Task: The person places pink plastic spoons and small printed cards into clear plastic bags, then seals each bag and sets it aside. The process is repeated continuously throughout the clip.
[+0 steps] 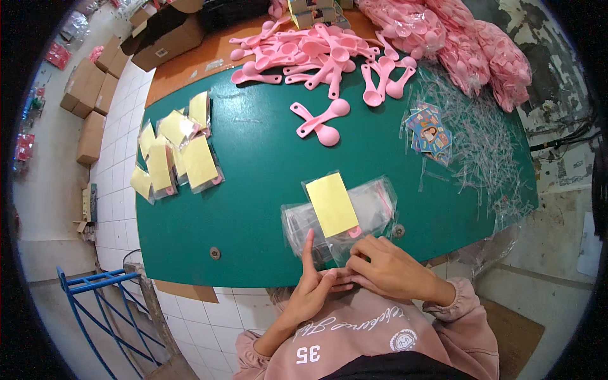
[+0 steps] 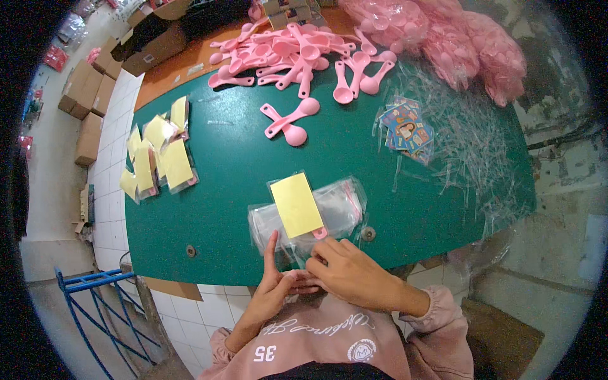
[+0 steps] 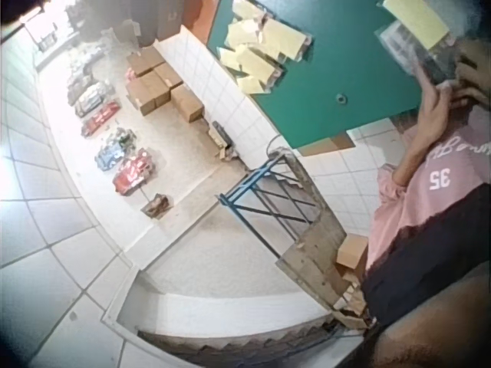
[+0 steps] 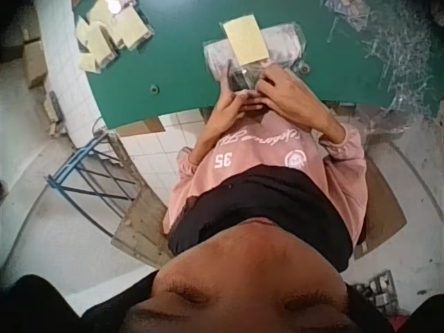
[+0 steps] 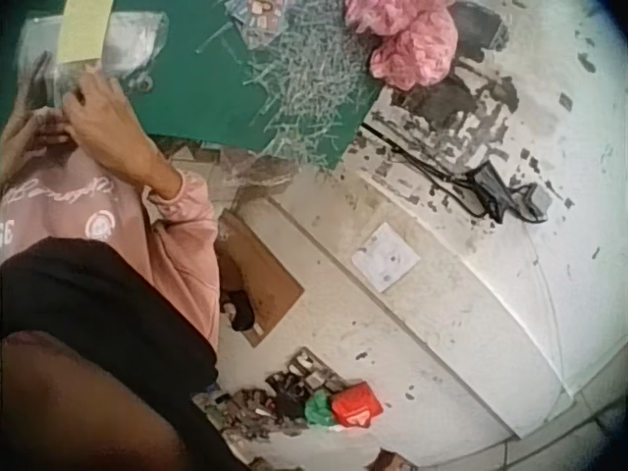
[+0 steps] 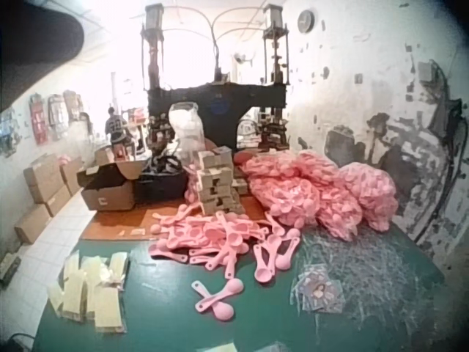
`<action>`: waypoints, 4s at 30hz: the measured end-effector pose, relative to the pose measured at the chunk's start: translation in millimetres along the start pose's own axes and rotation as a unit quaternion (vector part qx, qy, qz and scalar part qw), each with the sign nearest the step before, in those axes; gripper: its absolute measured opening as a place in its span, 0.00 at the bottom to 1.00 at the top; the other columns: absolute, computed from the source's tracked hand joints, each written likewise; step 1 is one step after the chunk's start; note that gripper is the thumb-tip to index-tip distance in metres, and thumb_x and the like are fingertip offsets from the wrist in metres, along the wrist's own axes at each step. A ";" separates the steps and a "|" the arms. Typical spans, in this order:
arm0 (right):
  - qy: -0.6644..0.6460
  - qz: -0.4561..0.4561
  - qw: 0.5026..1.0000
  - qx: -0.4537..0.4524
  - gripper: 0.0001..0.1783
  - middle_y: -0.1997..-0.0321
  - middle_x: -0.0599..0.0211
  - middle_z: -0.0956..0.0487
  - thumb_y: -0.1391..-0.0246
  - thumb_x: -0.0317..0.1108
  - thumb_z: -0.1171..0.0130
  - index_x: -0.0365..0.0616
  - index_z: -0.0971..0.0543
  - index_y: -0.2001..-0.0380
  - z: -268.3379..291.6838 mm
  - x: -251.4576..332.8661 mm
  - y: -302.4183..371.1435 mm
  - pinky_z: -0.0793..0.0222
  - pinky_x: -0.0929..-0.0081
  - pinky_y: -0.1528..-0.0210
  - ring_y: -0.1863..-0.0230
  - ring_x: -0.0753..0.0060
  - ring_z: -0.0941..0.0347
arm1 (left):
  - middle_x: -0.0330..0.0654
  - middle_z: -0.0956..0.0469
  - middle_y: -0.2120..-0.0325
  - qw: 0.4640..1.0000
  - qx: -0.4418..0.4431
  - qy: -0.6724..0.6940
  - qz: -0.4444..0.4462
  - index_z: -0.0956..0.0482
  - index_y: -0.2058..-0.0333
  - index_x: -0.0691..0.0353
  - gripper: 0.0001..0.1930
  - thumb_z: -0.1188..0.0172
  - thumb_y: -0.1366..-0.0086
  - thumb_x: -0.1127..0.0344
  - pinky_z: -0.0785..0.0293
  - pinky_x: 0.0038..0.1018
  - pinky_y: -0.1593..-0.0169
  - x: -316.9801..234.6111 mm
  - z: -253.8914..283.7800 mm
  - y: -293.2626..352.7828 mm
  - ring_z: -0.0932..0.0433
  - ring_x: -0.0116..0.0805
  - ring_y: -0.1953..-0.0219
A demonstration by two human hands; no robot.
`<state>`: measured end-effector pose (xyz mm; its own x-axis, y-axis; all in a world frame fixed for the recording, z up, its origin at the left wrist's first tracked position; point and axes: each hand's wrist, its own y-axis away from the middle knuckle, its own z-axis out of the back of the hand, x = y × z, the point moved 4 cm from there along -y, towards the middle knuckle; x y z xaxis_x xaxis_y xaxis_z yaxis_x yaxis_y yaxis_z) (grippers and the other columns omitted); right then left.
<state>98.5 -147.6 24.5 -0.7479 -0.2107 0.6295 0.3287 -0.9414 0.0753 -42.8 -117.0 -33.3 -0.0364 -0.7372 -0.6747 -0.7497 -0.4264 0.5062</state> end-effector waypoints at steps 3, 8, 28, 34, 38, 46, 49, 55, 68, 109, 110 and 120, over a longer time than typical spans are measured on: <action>0.020 0.028 0.999 -0.025 0.06 0.69 0.63 0.34 0.57 0.30 0.49 0.41 0.31 0.73 -7.3 3.9 -0.9 0.41 0.71 0.65 0.65 0.64 0.35 | 0.56 0.31 0.57 1.000 0.001 -0.011 -0.004 0.80 0.40 0.44 0.36 0.64 0.35 0.75 0.29 0.34 0.53 3.1 -2.0 2.7 0.27 0.40 0.56; 0.026 0.054 0.998 -0.010 0.07 0.72 0.64 0.35 0.57 0.30 0.50 0.39 0.31 0.74 -13.5 5.9 -3.7 0.41 0.71 0.66 0.68 0.65 0.36 | 0.51 0.26 0.65 0.991 -0.023 -0.112 -0.069 0.76 0.39 0.53 0.34 0.63 0.34 0.74 0.29 0.25 0.55 -2.5 -1.6 5.6 0.25 0.32 0.62; 0.209 -0.420 0.836 -0.285 0.08 0.66 0.55 0.26 0.55 0.22 0.52 0.37 0.27 0.68 199.8 -189.8 167.2 0.34 0.72 0.60 0.63 0.58 0.30 | 0.48 0.22 0.66 0.989 0.016 -0.133 -0.070 0.39 0.48 0.66 0.16 0.60 0.34 0.72 0.30 0.20 0.60 -17.8 2.0 -3.7 0.24 0.29 0.61; 0.014 -0.082 0.970 -0.228 0.23 0.62 0.55 0.34 0.66 0.29 0.37 0.41 0.31 0.62 68.6 -51.1 28.5 0.40 0.62 0.52 0.56 0.49 0.37 | 0.51 0.22 0.68 0.994 -0.052 -0.075 -0.066 0.31 0.57 0.70 0.12 0.59 0.34 0.69 0.30 0.23 0.58 -18.3 2.4 -2.1 0.23 0.33 0.63; -0.168 -0.075 0.971 -0.156 0.21 0.63 0.58 0.35 0.62 0.28 0.36 0.43 0.29 0.61 -3.1 -30.2 6.3 0.35 0.67 0.56 0.59 0.61 0.34 | 0.51 0.22 0.71 0.994 -0.043 -0.072 -0.071 0.31 0.61 0.71 0.12 0.59 0.34 0.69 0.28 0.24 0.60 -19.2 -0.8 -1.7 0.22 0.35 0.65; -0.234 -0.071 0.942 -0.231 0.09 0.63 0.64 0.35 0.61 0.26 0.36 0.42 0.25 0.74 -0.9 -43.6 16.2 0.34 0.76 0.63 0.65 0.70 0.34 | 0.45 0.24 0.74 0.916 -0.175 -0.302 -0.197 0.33 0.62 0.69 0.10 0.49 0.45 0.81 0.28 0.19 0.70 -28.7 4.2 3.6 0.24 0.28 0.72; -0.244 -0.063 0.944 -0.215 0.08 0.63 0.64 0.36 0.61 0.27 0.36 0.41 0.25 0.76 -0.2 -40.8 19.7 0.35 0.79 0.64 0.65 0.72 0.35 | 0.43 0.25 0.71 0.890 -0.106 -0.386 -0.219 0.30 0.65 0.67 0.10 0.45 0.48 0.81 0.28 0.19 0.70 -32.9 -1.6 -1.0 0.24 0.27 0.70; -0.293 -0.101 0.933 -0.181 0.06 0.61 0.63 0.34 0.55 0.27 0.40 0.40 0.27 0.73 -2.2 -41.3 19.9 0.33 0.78 0.60 0.61 0.74 0.33 | 0.41 0.25 0.71 0.890 -0.119 -0.386 -0.211 0.27 0.70 0.66 0.07 0.42 0.50 0.78 0.26 0.21 0.68 -33.4 -1.4 -4.6 0.25 0.29 0.68; -0.408 -0.317 0.797 -0.312 0.06 0.73 0.66 0.25 0.52 0.23 0.43 0.34 0.30 0.72 -24.3 -38.8 24.2 0.30 0.83 0.69 0.71 0.82 0.28 | 0.40 0.29 0.69 0.942 -0.232 -0.192 -0.145 0.32 0.71 0.67 0.05 0.45 0.42 0.76 0.29 0.15 0.72 -13.1 -3.5 -6.5 0.28 0.22 0.70; -0.403 -0.068 0.789 -0.458 0.05 0.73 0.70 0.27 0.46 0.27 0.50 0.37 0.29 0.69 101.8 -108.1 -39.1 0.28 0.82 0.73 0.71 0.71 0.22 | 0.43 0.25 0.75 0.811 0.034 -0.495 -0.310 0.28 0.66 0.65 0.10 0.41 0.48 0.74 0.29 0.26 0.69 -97.4 -10.9 -118.3 0.25 0.29 0.74; -0.417 -0.060 0.787 -0.451 0.05 0.74 0.70 0.27 0.46 0.28 0.49 0.38 0.29 0.68 100.3 -111.4 -40.2 0.29 0.84 0.74 0.71 0.74 0.23 | 0.41 0.24 0.76 0.803 0.041 -0.499 -0.323 0.27 0.66 0.65 0.10 0.41 0.48 0.74 0.29 0.25 0.69 -99.2 -12.0 -118.7 0.24 0.27 0.75; -0.179 -0.068 0.856 -0.481 0.07 0.80 0.69 0.27 0.53 0.28 0.44 0.41 0.29 0.69 67.8 -131.3 -47.4 0.36 0.82 0.79 0.79 0.78 0.28 | 0.34 0.24 0.80 0.877 0.015 -0.432 -0.211 0.29 0.69 0.65 0.07 0.42 0.45 0.70 0.30 0.16 0.70 -104.2 9.1 -125.3 0.25 0.23 0.78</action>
<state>220.2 -57.5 -9.3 -0.4608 -0.1499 0.8747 -0.5028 -0.7681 -0.3965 48.9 18.1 -31.3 -0.2283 0.1609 -0.9602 -0.8336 -0.5418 0.1074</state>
